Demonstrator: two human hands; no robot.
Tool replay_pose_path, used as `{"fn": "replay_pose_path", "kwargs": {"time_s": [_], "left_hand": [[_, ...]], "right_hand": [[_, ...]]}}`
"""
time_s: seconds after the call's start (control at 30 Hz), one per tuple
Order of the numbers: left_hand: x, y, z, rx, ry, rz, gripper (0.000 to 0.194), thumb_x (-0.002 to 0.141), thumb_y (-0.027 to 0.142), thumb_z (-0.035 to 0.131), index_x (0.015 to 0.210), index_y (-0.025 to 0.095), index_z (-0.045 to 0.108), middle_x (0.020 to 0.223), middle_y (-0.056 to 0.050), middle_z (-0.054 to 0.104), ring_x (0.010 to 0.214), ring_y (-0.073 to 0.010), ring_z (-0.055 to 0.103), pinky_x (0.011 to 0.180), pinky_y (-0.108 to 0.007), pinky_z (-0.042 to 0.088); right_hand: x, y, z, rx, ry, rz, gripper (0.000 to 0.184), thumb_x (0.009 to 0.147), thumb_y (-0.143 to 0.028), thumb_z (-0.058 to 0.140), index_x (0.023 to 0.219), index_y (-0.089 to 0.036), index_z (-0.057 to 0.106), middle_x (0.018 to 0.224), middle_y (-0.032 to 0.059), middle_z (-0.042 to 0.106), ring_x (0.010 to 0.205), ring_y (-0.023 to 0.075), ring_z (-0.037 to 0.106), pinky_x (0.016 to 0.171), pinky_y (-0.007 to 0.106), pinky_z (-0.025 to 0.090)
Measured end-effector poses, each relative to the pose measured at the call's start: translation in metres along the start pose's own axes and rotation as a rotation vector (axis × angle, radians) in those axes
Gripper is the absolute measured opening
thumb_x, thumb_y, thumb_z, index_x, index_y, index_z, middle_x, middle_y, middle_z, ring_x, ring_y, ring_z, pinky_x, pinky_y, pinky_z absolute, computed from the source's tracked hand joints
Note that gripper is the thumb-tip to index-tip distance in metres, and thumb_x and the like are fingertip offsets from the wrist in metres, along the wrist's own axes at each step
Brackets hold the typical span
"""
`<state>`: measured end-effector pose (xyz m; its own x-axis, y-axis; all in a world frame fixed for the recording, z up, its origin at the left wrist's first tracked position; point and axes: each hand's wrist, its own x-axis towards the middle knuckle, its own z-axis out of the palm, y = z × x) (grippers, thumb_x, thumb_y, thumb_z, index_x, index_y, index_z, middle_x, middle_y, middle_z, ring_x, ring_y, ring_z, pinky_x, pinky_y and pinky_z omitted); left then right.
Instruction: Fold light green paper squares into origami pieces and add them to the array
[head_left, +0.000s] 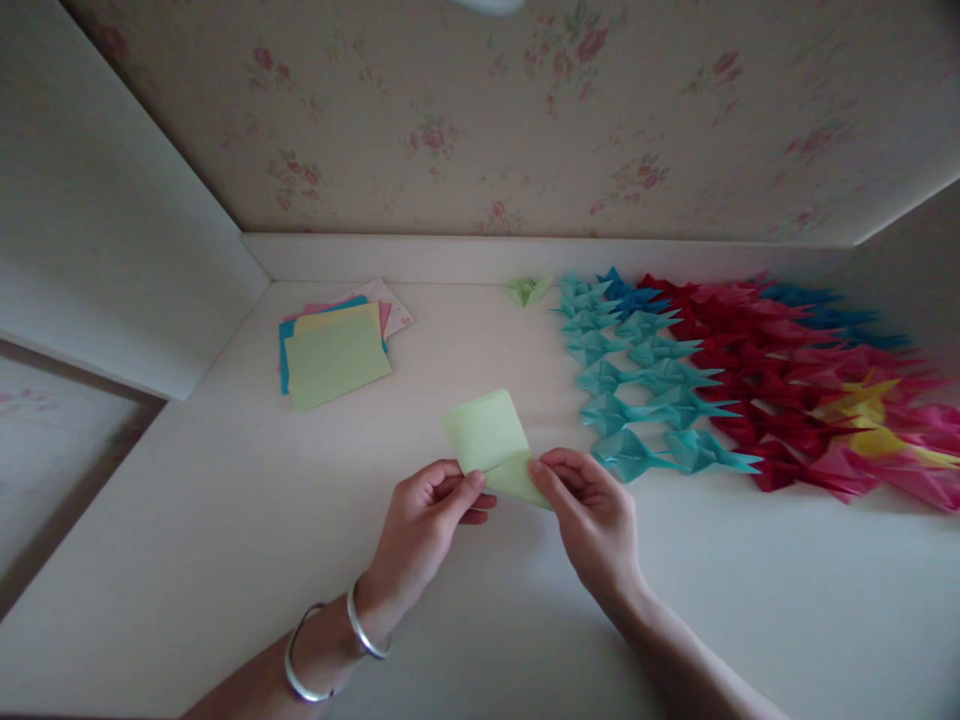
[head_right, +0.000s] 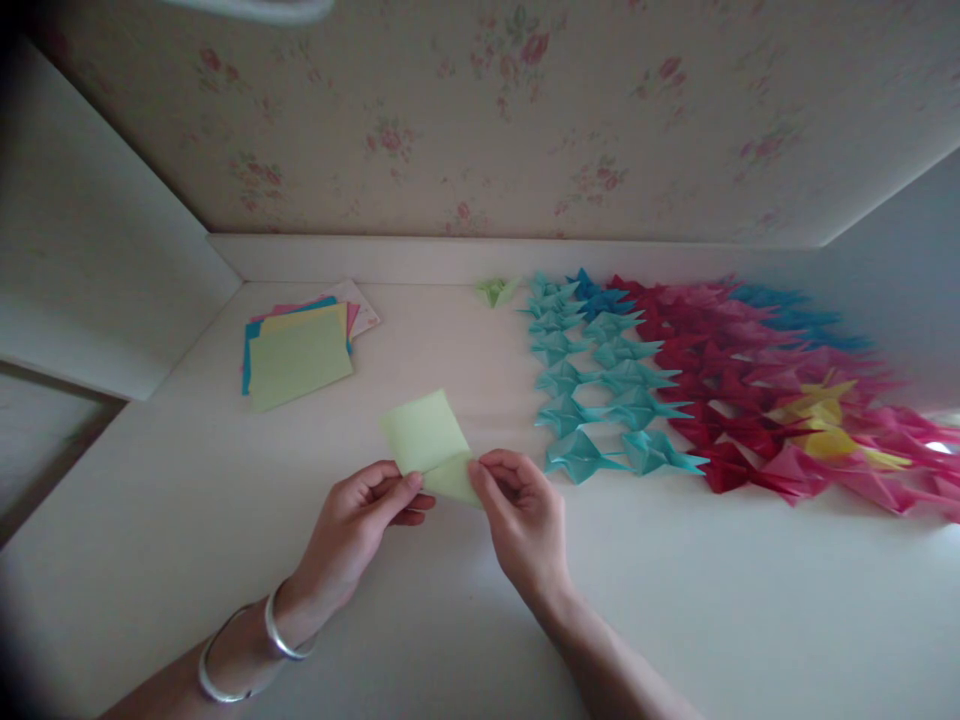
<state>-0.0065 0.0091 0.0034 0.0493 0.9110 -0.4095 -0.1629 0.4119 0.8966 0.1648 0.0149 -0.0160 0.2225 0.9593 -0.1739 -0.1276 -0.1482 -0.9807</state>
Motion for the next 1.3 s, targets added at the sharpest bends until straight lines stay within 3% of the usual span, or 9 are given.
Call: {"fn": "replay_pose_path", "kwargs": {"time_s": [0.53, 0.73, 0.93, 1.17, 1.3], "left_hand": [[-0.0021, -0.0021, -0.0004, 0.029, 0.021, 0.063, 0.023, 0.084, 0.031, 0.073, 0.073, 0.015, 0.064, 0.067, -0.002, 0.074, 0.066, -0.0150, 0.072, 0.060, -0.021, 0.058], [0.0008, -0.0023, -0.0031, 0.025, -0.038, 0.026, 0.021, 0.084, 0.033, 0.073, 0.076, 0.015, 0.065, 0.069, -0.002, 0.074, 0.069, -0.0152, 0.073, 0.063, -0.022, 0.059], [-0.0009, -0.0016, -0.0020, 0.102, -0.125, -0.074, 0.028, 0.085, 0.037, 0.071, 0.080, 0.010, 0.075, 0.070, -0.008, 0.076, 0.061, -0.0144, 0.070, 0.057, -0.021, 0.057], [-0.0017, -0.0024, -0.0006, 0.028, -0.092, -0.058, 0.026, 0.080, 0.037, 0.076, 0.076, 0.011, 0.074, 0.070, -0.008, 0.077, 0.058, -0.0143, 0.069, 0.053, -0.020, 0.056], [-0.0026, -0.0028, -0.0010, 0.048, -0.065, -0.027, 0.028, 0.081, 0.039, 0.075, 0.076, 0.011, 0.075, 0.069, -0.008, 0.076, 0.059, -0.0150, 0.069, 0.055, -0.021, 0.056]], "right_hand": [[-0.0014, 0.0027, 0.0002, -0.013, -0.011, 0.001, 0.015, 0.077, -0.034, 0.079, 0.081, -0.022, 0.071, 0.074, 0.0023, 0.076, 0.067, 0.0147, 0.068, 0.059, 0.021, 0.051], [-0.0010, 0.0019, -0.0007, -0.001, -0.005, 0.002, 0.015, 0.076, -0.033, 0.080, 0.080, -0.022, 0.071, 0.074, 0.0023, 0.076, 0.067, 0.0150, 0.068, 0.059, 0.021, 0.052], [0.0001, 0.0028, -0.0018, -0.035, -0.077, -0.020, 0.014, 0.077, -0.032, 0.079, 0.079, -0.021, 0.071, 0.071, 0.0021, 0.075, 0.063, 0.0151, 0.067, 0.057, 0.022, 0.052], [-0.0003, 0.0005, -0.0029, 0.021, -0.122, 0.020, 0.016, 0.078, -0.033, 0.078, 0.079, -0.020, 0.069, 0.071, 0.0015, 0.074, 0.063, 0.0133, 0.065, 0.056, 0.020, 0.049], [-0.0011, -0.0036, -0.0028, 0.111, -0.240, 0.079, 0.024, 0.080, -0.036, 0.077, 0.095, -0.022, 0.065, 0.078, 0.0017, 0.075, 0.071, 0.0153, 0.068, 0.065, 0.023, 0.052]]}}
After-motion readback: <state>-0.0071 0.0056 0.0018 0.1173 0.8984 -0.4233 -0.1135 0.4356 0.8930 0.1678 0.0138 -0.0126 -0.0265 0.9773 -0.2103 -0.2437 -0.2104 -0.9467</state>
